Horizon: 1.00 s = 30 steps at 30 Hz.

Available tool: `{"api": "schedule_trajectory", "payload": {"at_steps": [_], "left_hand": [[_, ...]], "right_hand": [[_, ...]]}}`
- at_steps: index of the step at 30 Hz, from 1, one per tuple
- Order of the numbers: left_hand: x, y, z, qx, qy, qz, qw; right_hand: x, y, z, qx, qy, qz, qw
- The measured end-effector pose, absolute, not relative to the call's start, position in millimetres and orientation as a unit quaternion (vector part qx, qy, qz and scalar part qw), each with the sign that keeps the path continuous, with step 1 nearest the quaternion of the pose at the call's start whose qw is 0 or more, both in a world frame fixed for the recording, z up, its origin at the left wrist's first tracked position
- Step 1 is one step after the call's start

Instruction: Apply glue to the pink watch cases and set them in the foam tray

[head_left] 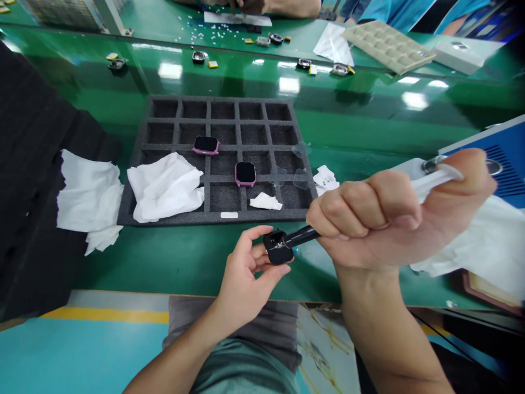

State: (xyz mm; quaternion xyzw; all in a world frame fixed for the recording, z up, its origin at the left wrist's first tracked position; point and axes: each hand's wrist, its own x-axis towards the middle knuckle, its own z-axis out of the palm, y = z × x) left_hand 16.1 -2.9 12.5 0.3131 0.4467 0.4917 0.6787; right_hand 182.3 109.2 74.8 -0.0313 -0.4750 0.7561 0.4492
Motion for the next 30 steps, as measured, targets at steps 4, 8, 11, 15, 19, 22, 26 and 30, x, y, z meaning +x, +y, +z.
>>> {"api": "schedule_trajectory", "payload": {"at_steps": [4,8,11,15,19,22,26,30], "left_hand": [[16.3,-2.8,12.7,0.304,0.444,0.495,0.683],[16.4,-3.0,12.6,0.297,0.439,0.499,0.686],[16.4,-3.0,12.4,0.298,0.438,0.501,0.685],[16.5,-3.0,12.1,0.294,0.438,0.501,0.686],[16.4,-3.1,12.5,0.290,0.437,0.503,0.687],[16.5,-3.1,13.2,0.288,0.436,0.505,0.687],[17.0,-2.9,13.4,0.283,0.435,0.507,0.688],[16.3,-3.3,12.8,0.280,0.429,0.511,0.690]], "right_hand": [[182.7,109.1,77.0,-0.039,-0.479,0.757,0.442],[183.4,108.9,80.6,-0.044,-0.501,0.758,0.415],[182.5,106.4,81.4,-0.036,-0.492,0.762,0.419],[180.0,103.4,81.6,-0.039,-0.476,0.769,0.425],[178.1,105.0,82.8,-0.028,-0.496,0.762,0.415],[178.1,105.4,82.5,-0.008,-0.504,0.761,0.408],[179.5,97.9,80.8,-0.047,-0.455,0.779,0.430],[179.3,89.4,83.1,-0.083,-0.397,0.789,0.462]]}}
